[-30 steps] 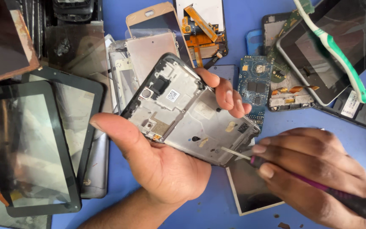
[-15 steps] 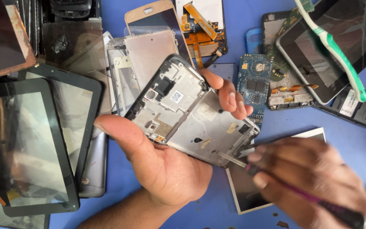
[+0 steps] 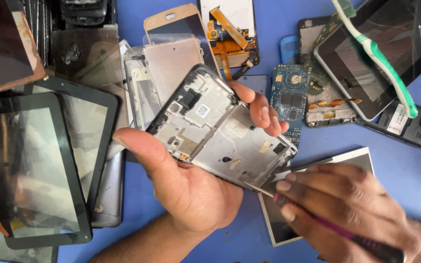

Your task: The person cleans several disassembled mobile phone and tablet screens using a toothbrush, then uses a screwdriver to work on the interior of a phone chassis. The person handles multiple screens and a phone body, wiping surfaces and manipulating internal components.

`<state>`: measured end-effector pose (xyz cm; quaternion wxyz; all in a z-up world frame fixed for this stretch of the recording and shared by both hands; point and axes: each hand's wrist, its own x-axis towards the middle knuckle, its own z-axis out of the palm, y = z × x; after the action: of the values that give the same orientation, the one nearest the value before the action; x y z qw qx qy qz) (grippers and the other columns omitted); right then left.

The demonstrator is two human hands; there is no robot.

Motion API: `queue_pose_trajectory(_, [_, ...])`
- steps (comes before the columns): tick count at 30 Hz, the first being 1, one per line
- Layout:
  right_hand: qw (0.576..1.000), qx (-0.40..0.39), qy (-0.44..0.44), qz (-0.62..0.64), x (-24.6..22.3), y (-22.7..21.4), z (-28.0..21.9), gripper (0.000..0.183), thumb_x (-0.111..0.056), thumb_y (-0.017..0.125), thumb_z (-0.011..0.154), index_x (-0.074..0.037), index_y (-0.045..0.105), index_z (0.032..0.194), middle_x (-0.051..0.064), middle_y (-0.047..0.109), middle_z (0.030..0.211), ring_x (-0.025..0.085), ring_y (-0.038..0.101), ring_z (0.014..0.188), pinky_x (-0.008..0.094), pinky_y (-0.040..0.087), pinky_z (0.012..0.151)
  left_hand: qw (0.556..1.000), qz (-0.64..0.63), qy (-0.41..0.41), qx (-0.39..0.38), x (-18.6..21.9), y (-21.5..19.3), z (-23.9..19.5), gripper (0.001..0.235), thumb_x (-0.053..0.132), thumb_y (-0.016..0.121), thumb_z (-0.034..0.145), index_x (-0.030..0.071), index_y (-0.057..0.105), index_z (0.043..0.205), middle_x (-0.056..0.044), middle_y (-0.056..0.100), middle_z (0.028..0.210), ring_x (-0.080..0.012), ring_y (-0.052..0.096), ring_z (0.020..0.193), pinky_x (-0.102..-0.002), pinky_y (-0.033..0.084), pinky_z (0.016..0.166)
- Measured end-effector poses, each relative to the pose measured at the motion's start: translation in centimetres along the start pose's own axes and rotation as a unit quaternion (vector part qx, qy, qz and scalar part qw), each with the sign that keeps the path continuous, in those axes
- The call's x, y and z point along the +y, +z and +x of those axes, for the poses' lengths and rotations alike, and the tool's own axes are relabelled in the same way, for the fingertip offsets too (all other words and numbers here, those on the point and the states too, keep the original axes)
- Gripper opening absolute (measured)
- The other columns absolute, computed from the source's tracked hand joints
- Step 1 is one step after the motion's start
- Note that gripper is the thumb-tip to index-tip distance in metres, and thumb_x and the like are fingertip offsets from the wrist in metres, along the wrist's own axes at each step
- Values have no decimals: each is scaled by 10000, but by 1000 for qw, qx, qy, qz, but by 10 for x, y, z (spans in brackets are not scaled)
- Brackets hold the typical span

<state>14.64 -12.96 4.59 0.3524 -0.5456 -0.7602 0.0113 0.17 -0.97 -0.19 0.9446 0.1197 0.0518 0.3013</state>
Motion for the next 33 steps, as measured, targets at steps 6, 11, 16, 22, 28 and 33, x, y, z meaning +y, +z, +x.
queue_pose_trajectory(6, [1000,0,27,-11,-2,-1,-36,164,-105,777,870,-23,678,972,158,735,1004,276,732,971,420,585,871,1000,23,8,9,-2,1,-1,1066,873,201,927,-85,515,1277,-150,584,1081,-252,527,1028,-389,430,1002])
queue_pose_trajectory(11, [998,-19,54,18,-7,-4,-37,161,-110,746,866,-30,678,988,139,730,1001,283,737,989,429,581,880,1000,3,0,4,-1,2,-5,1082,898,206,927,-74,518,1286,-145,585,1089,-243,532,1037,-383,435,1009])
queue_pose_trajectory(16, [998,-3,63,-3,-4,-3,-16,173,-123,754,867,-25,681,989,136,729,998,291,732,988,435,583,887,1000,4,1,6,-2,1,-3,1076,882,195,908,-73,514,1289,-149,589,1093,-245,538,1040,-382,438,1006])
queue_pose_trajectory(22, [998,-19,66,2,-4,-8,-16,185,-128,746,862,-13,674,988,141,730,975,302,735,960,442,575,867,1000,30,5,7,-1,1,-3,1060,861,201,915,-80,513,1291,-152,588,1097,-243,538,1038,-383,438,1004])
queue_pose_trajectory(28, [999,7,40,-11,-2,-1,-39,166,-115,745,884,-12,674,994,144,732,968,294,738,952,425,583,857,1000,27,1,0,1,2,-3,1070,874,198,915,-77,514,1292,-148,586,1102,-241,535,1042,-381,435,1015])
queue_pose_trajectory(33, [999,1,38,-4,-2,-2,-29,160,-116,736,876,-22,674,989,150,736,968,279,736,954,412,577,847,999,32,5,0,1,3,-5,1092,886,184,905,-76,516,1300,-153,588,1105,-243,534,1044,-383,433,1018])
